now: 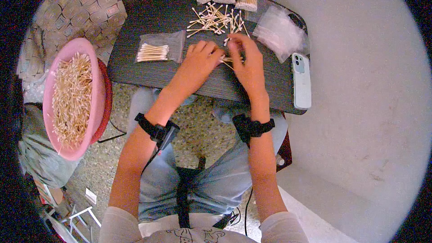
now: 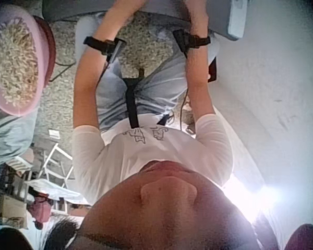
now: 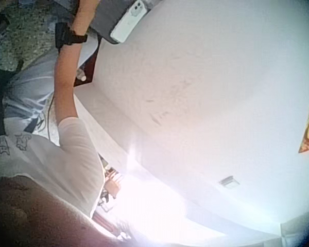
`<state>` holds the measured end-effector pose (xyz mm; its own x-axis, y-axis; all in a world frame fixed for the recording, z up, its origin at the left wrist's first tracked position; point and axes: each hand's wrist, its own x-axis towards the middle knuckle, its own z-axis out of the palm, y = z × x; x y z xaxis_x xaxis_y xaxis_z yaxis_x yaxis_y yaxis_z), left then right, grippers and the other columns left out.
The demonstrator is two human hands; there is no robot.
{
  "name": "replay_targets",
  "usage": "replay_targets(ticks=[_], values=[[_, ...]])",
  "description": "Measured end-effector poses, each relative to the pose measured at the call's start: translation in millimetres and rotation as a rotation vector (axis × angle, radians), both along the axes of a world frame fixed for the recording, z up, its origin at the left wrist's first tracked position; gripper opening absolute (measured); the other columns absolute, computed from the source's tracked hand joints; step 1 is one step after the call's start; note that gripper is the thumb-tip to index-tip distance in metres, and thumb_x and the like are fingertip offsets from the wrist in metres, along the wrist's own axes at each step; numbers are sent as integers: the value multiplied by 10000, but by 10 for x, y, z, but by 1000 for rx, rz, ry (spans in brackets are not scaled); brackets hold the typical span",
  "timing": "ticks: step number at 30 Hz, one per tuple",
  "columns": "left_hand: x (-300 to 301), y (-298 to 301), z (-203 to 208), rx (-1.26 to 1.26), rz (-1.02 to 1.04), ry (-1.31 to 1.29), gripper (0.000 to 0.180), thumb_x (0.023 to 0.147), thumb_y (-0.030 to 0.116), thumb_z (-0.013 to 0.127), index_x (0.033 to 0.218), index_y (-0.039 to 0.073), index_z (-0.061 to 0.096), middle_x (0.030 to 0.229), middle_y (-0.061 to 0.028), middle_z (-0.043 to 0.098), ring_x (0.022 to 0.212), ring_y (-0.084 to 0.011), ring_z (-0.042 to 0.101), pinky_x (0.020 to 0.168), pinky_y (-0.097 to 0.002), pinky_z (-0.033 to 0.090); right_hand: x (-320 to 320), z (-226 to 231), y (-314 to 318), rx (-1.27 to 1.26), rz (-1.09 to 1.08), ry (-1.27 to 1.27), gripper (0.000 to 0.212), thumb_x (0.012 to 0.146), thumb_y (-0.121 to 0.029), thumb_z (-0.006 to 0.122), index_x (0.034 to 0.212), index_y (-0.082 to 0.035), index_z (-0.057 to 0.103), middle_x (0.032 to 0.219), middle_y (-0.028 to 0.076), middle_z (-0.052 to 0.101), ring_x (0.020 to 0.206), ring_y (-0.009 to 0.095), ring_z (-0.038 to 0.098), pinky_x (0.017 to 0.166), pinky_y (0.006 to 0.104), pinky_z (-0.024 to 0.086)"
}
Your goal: Counting cotton swabs and placing them into small plastic bags.
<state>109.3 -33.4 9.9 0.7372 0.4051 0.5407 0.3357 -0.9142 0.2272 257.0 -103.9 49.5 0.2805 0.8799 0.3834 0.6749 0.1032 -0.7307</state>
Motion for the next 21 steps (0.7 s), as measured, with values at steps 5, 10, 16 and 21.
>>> replay_targets(ticks=[5, 10, 16, 21], values=[[-81, 19, 28, -308, -91, -63, 406, 816, 161, 645, 1184, 30, 531, 1109, -152, 524, 1075, -338, 493, 946, -421, 412, 46, 18, -132, -37, 200, -322, 298, 840, -195, 643, 1098, -50, 611, 1123, 121, 594, 1078, 321, 514, 949, 407, 391], [-80, -55, -4, -278, -79, -148, 588, 791, 150, 678, 1318, 39, 441, 1169, -185, 497, 1123, -363, 475, 986, -423, 396, 104, -60, -142, -34, 227, -311, 292, 829, -183, 649, 1090, -57, 617, 1092, 116, 590, 1068, 321, 509, 938, 400, 401], [-70, -77, 86, -304, -95, -134, 602, 760, 70, 689, 1299, -7, 434, 1168, -169, 482, 1108, -344, 483, 942, -400, 427, 146, -106, -150, -61, 204, -274, 193, 841, -118, 619, 1021, -56, 654, 1039, 110, 597, 1009, 307, 537, 908, 377, 425], [-119, -79, 36, -315, -120, -168, 571, 769, 46, 672, 1287, -15, 440, 1153, -176, 482, 1119, -351, 486, 951, -407, 425, 250, -93, -188, -35, 120, -312, 160, 842, -107, 617, 979, -53, 681, 981, 105, 608, 959, 297, 551, 886, 376, 435]])
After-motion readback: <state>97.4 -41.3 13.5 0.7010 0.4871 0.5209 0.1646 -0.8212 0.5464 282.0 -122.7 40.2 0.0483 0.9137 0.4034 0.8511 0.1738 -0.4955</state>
